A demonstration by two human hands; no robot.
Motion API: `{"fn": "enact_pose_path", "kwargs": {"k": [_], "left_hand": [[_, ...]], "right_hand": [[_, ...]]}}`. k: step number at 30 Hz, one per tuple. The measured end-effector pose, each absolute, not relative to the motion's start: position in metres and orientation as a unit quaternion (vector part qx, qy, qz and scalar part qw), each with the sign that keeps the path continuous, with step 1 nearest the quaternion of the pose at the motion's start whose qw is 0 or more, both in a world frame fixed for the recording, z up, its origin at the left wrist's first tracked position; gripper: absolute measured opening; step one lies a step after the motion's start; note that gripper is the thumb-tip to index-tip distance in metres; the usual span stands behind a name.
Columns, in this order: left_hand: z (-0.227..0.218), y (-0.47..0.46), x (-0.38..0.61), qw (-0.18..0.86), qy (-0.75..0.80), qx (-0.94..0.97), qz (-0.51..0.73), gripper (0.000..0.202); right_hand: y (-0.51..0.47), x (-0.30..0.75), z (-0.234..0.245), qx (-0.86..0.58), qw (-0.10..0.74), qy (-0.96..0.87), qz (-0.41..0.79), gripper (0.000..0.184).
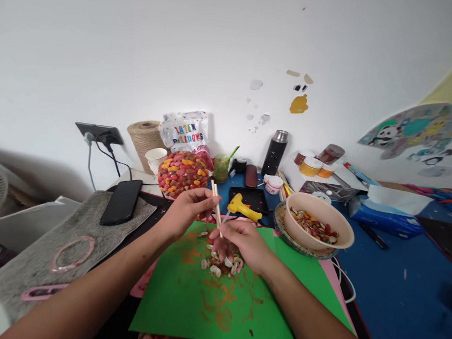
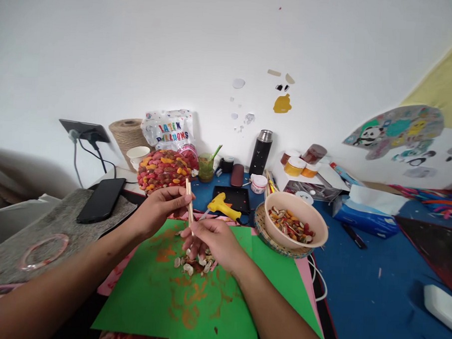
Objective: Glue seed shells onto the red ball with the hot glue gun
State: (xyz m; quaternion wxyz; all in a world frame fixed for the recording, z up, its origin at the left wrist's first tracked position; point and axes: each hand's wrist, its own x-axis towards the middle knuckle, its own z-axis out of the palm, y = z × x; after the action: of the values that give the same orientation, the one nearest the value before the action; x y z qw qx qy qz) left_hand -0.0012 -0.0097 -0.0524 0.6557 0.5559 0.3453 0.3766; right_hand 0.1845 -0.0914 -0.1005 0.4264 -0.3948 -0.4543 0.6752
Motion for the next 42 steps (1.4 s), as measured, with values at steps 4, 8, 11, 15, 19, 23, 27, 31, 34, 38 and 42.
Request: {"fn": "enact_pose_path", "kwargs": {"k": [4,8,11,15,19,23,27,31,34,38,42], "left_hand": [[-0.054,-0.012,0.001,0.661,0.351,0.556,0.362,0.054],[-0.054,-0.013,0.0,0.648,0.351,0.574,0.356,0.05],[-0.052,-0.015,0.0,0.646,0.355,0.575,0.356,0.047],[-0.05,-0.018,0.003,0.643,0.354,0.583,0.348,0.048],[-0.048,-0.018,0.012,0.643,0.343,0.59,0.349,0.05],[-0.041,-0.014,0.03,0.639,0.326,0.595,0.362,0.055],[-0.029,-0.004,0.055,0.649,0.308,0.556,0.419,0.061],[-0.019,0.016,0.084,0.63,0.277,0.625,0.367,0.051],[-0.018,0.036,0.11,0.572,0.25,0.729,0.28,0.042],[-0.026,0.062,0.147,0.404,0.225,0.867,0.188,0.031],[-0.039,0.082,0.185,0.324,0.209,0.911,0.146,0.024]], "right_hand": [[-0.093,0.183,-0.099,-0.397,0.418,-0.455,0.679,0.064],[-0.092,0.182,-0.098,-0.396,0.405,-0.463,0.682,0.069],[-0.092,0.182,-0.098,-0.4,0.406,-0.468,0.675,0.071],[-0.092,0.18,-0.097,-0.404,0.424,-0.472,0.659,0.068],[-0.091,0.177,-0.094,-0.408,0.458,-0.465,0.639,0.069],[-0.094,0.179,-0.083,-0.43,0.517,-0.427,0.605,0.07],[-0.101,0.202,-0.059,-0.474,0.55,-0.42,0.545,0.064],[-0.103,0.248,-0.03,-0.535,0.563,-0.426,0.465,0.059],[-0.095,0.287,-0.013,-0.594,0.534,-0.439,0.412,0.059],[-0.074,0.33,0.005,-0.706,0.402,-0.512,0.28,0.054],[-0.049,0.356,0.016,-0.783,0.274,-0.537,0.152,0.047]]}}
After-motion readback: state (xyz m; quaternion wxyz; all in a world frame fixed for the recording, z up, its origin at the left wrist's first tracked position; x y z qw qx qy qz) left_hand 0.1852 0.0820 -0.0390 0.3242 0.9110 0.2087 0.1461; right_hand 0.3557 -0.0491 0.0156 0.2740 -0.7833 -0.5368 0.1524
